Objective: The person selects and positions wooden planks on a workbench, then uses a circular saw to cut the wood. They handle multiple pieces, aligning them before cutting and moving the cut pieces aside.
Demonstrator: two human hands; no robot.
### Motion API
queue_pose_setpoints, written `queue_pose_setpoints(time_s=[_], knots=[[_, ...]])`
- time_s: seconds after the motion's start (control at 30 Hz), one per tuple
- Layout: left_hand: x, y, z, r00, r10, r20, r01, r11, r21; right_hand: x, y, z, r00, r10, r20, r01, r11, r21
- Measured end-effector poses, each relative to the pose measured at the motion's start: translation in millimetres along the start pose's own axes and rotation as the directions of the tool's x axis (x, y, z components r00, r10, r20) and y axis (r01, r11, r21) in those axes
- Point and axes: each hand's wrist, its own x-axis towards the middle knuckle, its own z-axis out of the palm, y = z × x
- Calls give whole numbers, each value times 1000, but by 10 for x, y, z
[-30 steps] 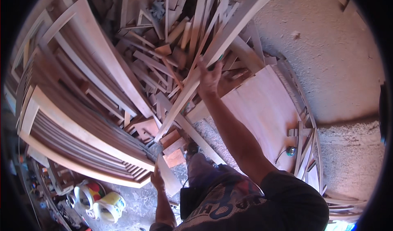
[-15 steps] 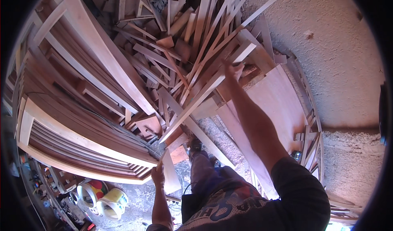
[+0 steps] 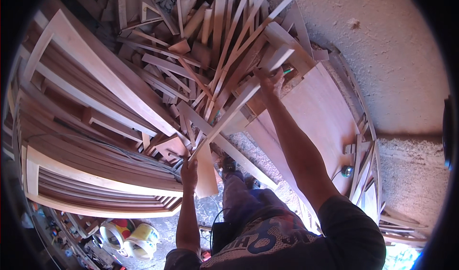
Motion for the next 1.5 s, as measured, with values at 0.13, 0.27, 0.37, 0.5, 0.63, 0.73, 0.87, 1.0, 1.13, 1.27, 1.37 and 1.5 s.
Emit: queue_pose_setpoints(time_s=[0.13, 0.27, 0.37, 0.5, 0.63, 0.73, 0.87, 1.0, 1.13, 1.27, 1.37, 1.5], knots=[[121, 308, 141, 996, -17, 89, 12, 998, 55, -68, -107, -84, 998, -64, -27, 61, 991, -115], [115, 519, 345, 991, 23, 132, -14, 997, -70, -7, -392, -225, 997, -73, 1, 71, 974, -216], [71, 575, 497, 983, 41, 180, 1, 973, -229, -57, -404, -409, 982, -183, -46, 159, 935, -318], [-22, 659, 790, 955, 79, 285, 74, 869, -489, -580, -28, -1037, 910, -410, 62, 414, 888, -203], [-302, 1214, 1254, 885, 156, 438, 119, 835, -538, -1666, 334, -2034, 913, -365, 180, 402, 879, -257], [-606, 1508, 1720, 790, 219, 572, 160, 828, -538, -2296, 211, -2675, 943, -99, 318, 218, 906, -363], [-1202, 1767, 2375, 584, 292, 758, 126, 889, -439, -2639, 150, -3324, 989, 2, 147, 46, 945, -325], [-2061, 2096, 2923, 397, 209, 894, 225, 922, -315, -2975, 681, -4164, 977, 60, -203, -88, 987, -133], [-2860, 2128, 3241, 306, 167, 937, 45, 981, -190, -3277, 845, -5546, 827, 81, -556, -73, 997, 37], [-3441, 1594, 3508, 254, 50, 966, -36, 998, -42, -3783, 1545, -7230, 498, 208, -842, 53, 962, 269], [-3849, 1416, 3684, 271, 22, 962, -53, 999, -7, -4114, 2262, -8271, 258, 304, -917, -24, 951, 308], [-4284, 1292, 3771, 287, 9, 958, -66, 998, 11, -4521, 3319, -9298, -34, 417, -908, -282, 868, 409]])
